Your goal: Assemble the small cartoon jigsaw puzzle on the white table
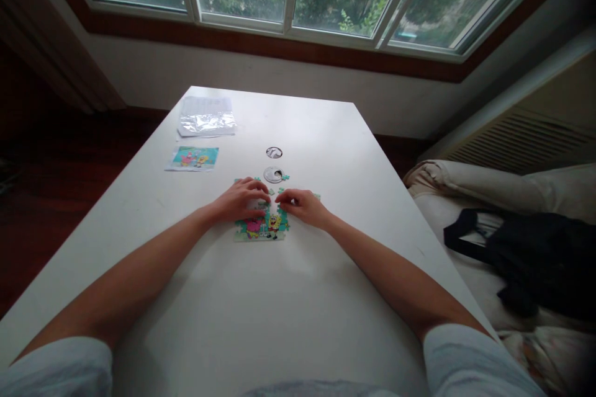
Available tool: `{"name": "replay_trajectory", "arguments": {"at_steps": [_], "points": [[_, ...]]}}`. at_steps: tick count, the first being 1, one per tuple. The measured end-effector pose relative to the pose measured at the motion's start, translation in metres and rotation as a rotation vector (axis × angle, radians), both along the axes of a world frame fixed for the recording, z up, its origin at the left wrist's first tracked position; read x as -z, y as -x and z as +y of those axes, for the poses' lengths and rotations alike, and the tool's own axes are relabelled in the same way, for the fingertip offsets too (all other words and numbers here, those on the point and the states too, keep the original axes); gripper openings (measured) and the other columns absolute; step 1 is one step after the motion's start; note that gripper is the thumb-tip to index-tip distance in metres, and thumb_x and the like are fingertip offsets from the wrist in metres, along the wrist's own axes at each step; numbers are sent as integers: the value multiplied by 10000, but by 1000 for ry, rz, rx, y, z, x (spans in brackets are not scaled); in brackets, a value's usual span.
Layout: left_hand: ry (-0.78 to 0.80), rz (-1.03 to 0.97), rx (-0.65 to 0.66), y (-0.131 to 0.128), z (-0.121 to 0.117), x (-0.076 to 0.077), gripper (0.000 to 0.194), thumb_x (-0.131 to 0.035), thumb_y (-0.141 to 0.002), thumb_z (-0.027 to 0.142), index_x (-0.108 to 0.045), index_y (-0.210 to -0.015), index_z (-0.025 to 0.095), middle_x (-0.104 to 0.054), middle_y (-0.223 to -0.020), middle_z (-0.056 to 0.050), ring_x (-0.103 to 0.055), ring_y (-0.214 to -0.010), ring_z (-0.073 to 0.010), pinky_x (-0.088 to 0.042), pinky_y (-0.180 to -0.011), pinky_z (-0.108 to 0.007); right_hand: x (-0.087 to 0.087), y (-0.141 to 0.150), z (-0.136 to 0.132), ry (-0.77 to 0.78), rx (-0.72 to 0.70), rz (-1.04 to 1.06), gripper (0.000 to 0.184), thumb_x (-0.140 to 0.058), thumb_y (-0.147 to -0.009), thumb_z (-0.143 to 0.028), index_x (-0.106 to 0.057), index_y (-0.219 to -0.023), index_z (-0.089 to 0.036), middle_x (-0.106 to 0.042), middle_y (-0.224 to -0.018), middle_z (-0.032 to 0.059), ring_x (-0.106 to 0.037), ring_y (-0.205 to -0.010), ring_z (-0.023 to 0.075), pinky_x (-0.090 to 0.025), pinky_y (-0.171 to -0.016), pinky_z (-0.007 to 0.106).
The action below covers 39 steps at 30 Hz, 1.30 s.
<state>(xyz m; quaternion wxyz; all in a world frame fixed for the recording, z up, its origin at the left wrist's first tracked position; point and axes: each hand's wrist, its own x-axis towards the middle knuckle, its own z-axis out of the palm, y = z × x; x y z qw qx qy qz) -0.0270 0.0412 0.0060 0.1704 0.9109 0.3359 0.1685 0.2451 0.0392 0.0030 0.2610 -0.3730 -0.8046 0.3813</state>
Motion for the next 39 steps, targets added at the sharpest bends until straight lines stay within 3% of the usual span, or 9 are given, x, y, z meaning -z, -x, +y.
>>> {"name": "replay_trajectory", "arguments": {"at_steps": [10, 24, 31, 39], "points": [[2, -5, -3, -1, -1, -2, 316, -693, -903, 506, -718, -1148, 309, -641, -1308, -55, -545, -1184, -273, -378, -1059, -438, 1, 2, -2, -61, -46, -16, 148, -662, -865, -161, -751, -975, -205, -682, -868, 22, -613, -837, 148, -474, -787, 265], [-12, -5, -1, -1, -1, -2, 326, -693, -900, 518, -712, -1148, 307, -643, -1300, -51, -551, -1177, -268, -382, -1057, -431, 2, 2, -3, -321, -107, -156, 114, -661, -918, -139, -739, -935, -220, -632, -945, 62, -524, -962, 205, -445, -870, 322], [-2, -22, 1, -1, -1, -3, 323, -703, -892, 502, -718, -1150, 309, -646, -1301, -55, -552, -1195, -271, -379, -1079, -438, -2, -1, -4, -323, -78, -162, 28, -697, -914, -210, -724, -919, -213, -643, -895, 50, -526, -907, 195, -427, -838, 307], [6, -10, 0, -1, -2, -2, 327, -691, -900, 511, -718, -1159, 313, -641, -1317, -57, -550, -1199, -272, -374, -1082, -440, -3, -2, -4, -314, -76, -171, 61, -672, -924, -226, -729, -922, -207, -631, -733, 7, -533, -752, 150, -392, -786, 277]]}}
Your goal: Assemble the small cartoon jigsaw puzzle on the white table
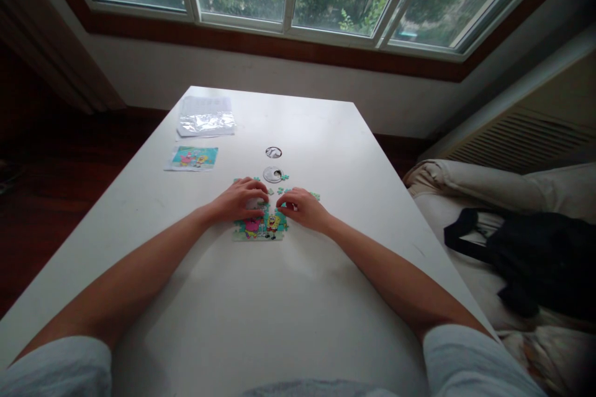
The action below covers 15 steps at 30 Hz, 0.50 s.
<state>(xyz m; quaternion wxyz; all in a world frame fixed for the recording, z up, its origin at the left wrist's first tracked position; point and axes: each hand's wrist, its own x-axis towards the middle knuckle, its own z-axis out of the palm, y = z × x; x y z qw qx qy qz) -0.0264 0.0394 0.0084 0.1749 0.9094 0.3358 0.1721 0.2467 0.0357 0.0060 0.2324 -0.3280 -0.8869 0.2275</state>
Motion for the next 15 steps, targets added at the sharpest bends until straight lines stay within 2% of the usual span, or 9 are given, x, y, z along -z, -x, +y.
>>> {"name": "replay_trajectory", "arguments": {"at_steps": [3, 6, 10, 15], "points": [[1, 11, 10, 0, -1, -1, 330, -689, -902, 513, -718, -1167, 318, -635, -1325, -55, -546, -1202, -273, -364, -1095, -442, -9, -20, 13, 22, 153, 28, 98, -634, -924, -218, -728, -945, -196, -623, -720, -4, -524, -689, 127, -376, -706, 248], [5, 17, 22, 0, 0, -2, 320, -698, -895, 510, -725, -1157, 329, -630, -1331, -52, -543, -1206, -273, -358, -1103, -441, -17, -50, 31, 87, 260, -101, 113, -628, -887, -201, -733, -928, -203, -636, -723, -11, -519, -644, 113, -341, -642, 233], [4, 24, 28, 0, 0, -1, 309, -700, -897, 492, -726, -1157, 329, -624, -1338, -54, -539, -1211, -270, -352, -1107, -438, -17, -81, 48, 151, 245, -249, 149, -674, -826, -187, -735, -962, -205, -640, -737, -16, -532, -648, 110, -334, -635, 227], [-8, 24, 33, -1, -1, -1, 308, -705, -897, 487, -721, -1158, 324, -622, -1341, -53, -539, -1210, -268, -355, -1098, -432, -6, -82, 53, 204, 197, -185, 166, -655, -849, -212, -730, -997, -204, -593, -720, -30, -517, -645, 107, -356, -645, 221]]}}
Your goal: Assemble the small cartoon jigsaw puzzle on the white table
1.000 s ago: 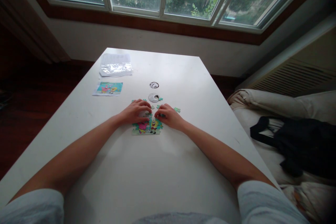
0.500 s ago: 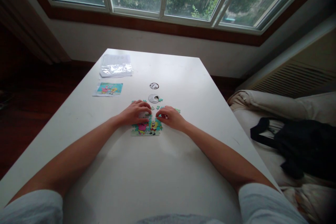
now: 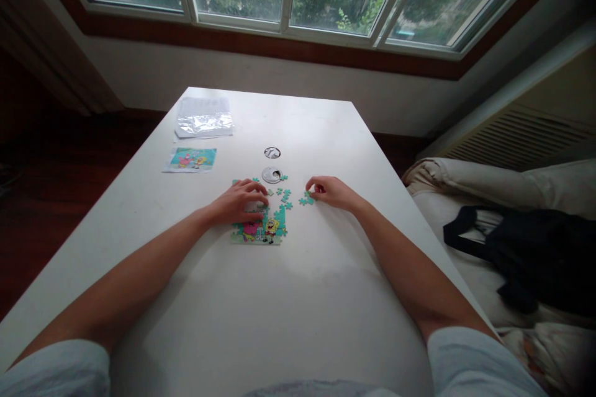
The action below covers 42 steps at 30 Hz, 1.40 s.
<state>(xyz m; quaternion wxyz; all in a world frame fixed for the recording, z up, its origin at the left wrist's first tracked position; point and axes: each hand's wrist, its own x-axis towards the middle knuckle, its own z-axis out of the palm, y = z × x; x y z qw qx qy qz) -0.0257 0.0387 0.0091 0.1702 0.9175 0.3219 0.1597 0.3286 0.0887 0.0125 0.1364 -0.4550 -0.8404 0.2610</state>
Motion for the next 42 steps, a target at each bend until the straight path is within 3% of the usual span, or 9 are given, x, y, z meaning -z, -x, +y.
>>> {"name": "replay_trajectory", "arguments": {"at_steps": [6, 13, 16, 20, 26, 33, 36, 42], "points": [[-15, 6, 2, -1, 0, -1, 303, -702, -904, 484, -720, -1157, 317, -622, -1340, -55, -546, -1211, -265, -350, -1096, -433, 9, 14, -2, -130, -31, 45, 244, -618, -854, -136, -764, -1037, -201, -590, -780, 5, -515, -714, 122, -377, -721, 239], [-16, 2, 8, 1, 1, 1, 296, -693, -917, 476, -726, -1174, 334, -626, -1327, -52, -548, -1200, -258, -351, -1103, -433, 10, 15, -4, -128, -28, 65, 125, -712, -872, -261, -758, -970, -197, -611, -787, 12, -520, -718, 131, -390, -727, 254], [-15, -10, 8, 2, 4, 4, 233, -585, -992, 375, -738, -1162, 331, -634, -1322, -48, -553, -1190, -244, -362, -1088, -427, 13, 17, -4, -165, -34, 55, 130, -732, -871, -273, -746, -980, -203, -613, -795, 14, -526, -755, 144, -394, -747, 261], [9, -57, -18, 1, 7, 6, 354, -445, -1013, 198, -727, -1199, 300, -665, -1295, -59, -567, -1175, -227, -390, -1062, -415, 19, 18, -3, -189, -28, 48, 125, -711, -880, -241, -742, -995, -202, -630, -843, 33, -538, -812, 163, -406, -769, 273], [6, -68, -27, 1, 5, 6, 298, -497, -980, 193, -742, -1122, 285, -664, -1288, -50, -562, -1172, -230, -393, -1065, -406, 20, 16, -3, -266, 93, 0, 86, -713, -883, -239, -742, -957, -206, -635, -877, 47, -545, -880, 191, -416, -811, 299], [15, -56, -29, 0, 5, 3, 342, -495, -935, 121, -752, -1092, 282, -667, -1282, -49, -567, -1175, -234, -390, -1061, -415, 21, 17, -1, -275, 69, -12, 70, -695, -884, -220, -718, -947, -204, -632, -898, 55, -541, -903, 206, -420, -845, 318], [28, -64, -22, 2, 6, 2, 318, -503, -947, 149, -754, -1090, 282, -670, -1284, -48, -575, -1180, -232, -390, -1063, -408, 20, 19, -2, -270, 61, 10, 92, -691, -863, -193, -693, -955, -193, -639, -918, 60, -549, -912, 207, -423, -842, 315], [105, -53, 39, 13, 9, -5, 220, -625, -960, 404, -744, -1093, 275, -644, -1346, -57, -567, -1248, -248, -356, -1124, -401, 17, 24, -8, -212, 11, 113, 148, -618, -851, -146, -698, -970, -184, -676, -890, 38, -567, -807, 160, -429, -782, 282]]}}
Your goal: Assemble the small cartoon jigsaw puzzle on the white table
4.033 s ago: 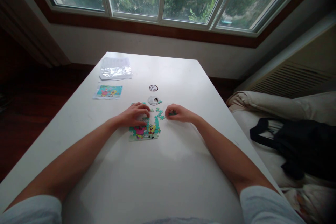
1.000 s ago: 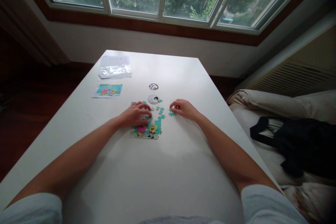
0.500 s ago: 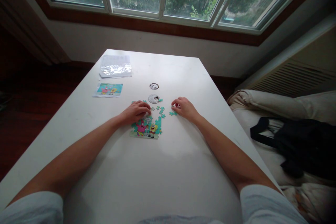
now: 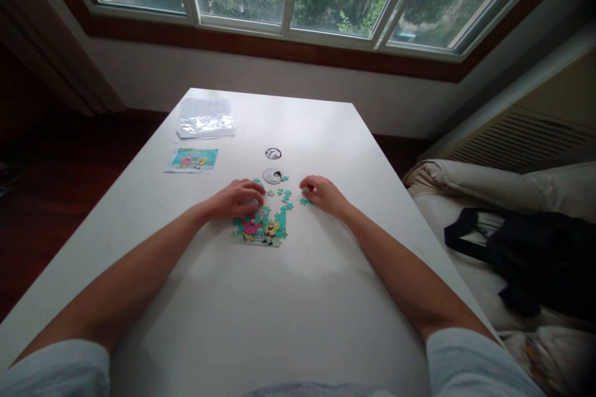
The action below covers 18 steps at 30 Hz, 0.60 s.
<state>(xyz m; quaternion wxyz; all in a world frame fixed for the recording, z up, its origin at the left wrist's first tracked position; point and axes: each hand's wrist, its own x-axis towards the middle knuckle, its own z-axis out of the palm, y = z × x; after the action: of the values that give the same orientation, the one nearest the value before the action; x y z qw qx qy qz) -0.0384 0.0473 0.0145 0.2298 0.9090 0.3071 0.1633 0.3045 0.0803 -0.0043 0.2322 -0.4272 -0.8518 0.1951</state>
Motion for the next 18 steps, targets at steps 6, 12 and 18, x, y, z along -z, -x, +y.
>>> {"name": "replay_trajectory", "arguments": {"at_steps": [6, 12, 18], "points": [[47, 74, 68, 8, -1, -10, 353, -741, -862, 494, -721, -1155, 297, -564, -1453, -59, -484, -1353, -291, -313, -1183, -427, 2, 0, -1, 210, 74, 208, 261, -601, -875, -265, -730, -1091, -195, -723, -861, 15, -590, -689, 118, -458, -687, 249], [15, 78, 34, -1, -8, -7, 322, -755, -865, 445, -702, -1157, 320, -545, -1470, -47, -456, -1376, -296, -317, -1178, -471, 4, 10, -1, 450, 30, 397, 297, -672, -833, -356, -723, -1054, -166, -734, -863, 43, -663, -723, 142, -514, -666, 256], [-91, 28, -28, -22, -17, 4, 276, -740, -880, 444, -701, -1099, 282, -614, -1366, -57, -519, -1277, -276, -361, -1126, -450, 2, 23, -11, 456, -45, 400, 295, -672, -852, -401, -752, -1023, -174, -750, -904, 42, -644, -752, 146, -521, -720, 277]]}}
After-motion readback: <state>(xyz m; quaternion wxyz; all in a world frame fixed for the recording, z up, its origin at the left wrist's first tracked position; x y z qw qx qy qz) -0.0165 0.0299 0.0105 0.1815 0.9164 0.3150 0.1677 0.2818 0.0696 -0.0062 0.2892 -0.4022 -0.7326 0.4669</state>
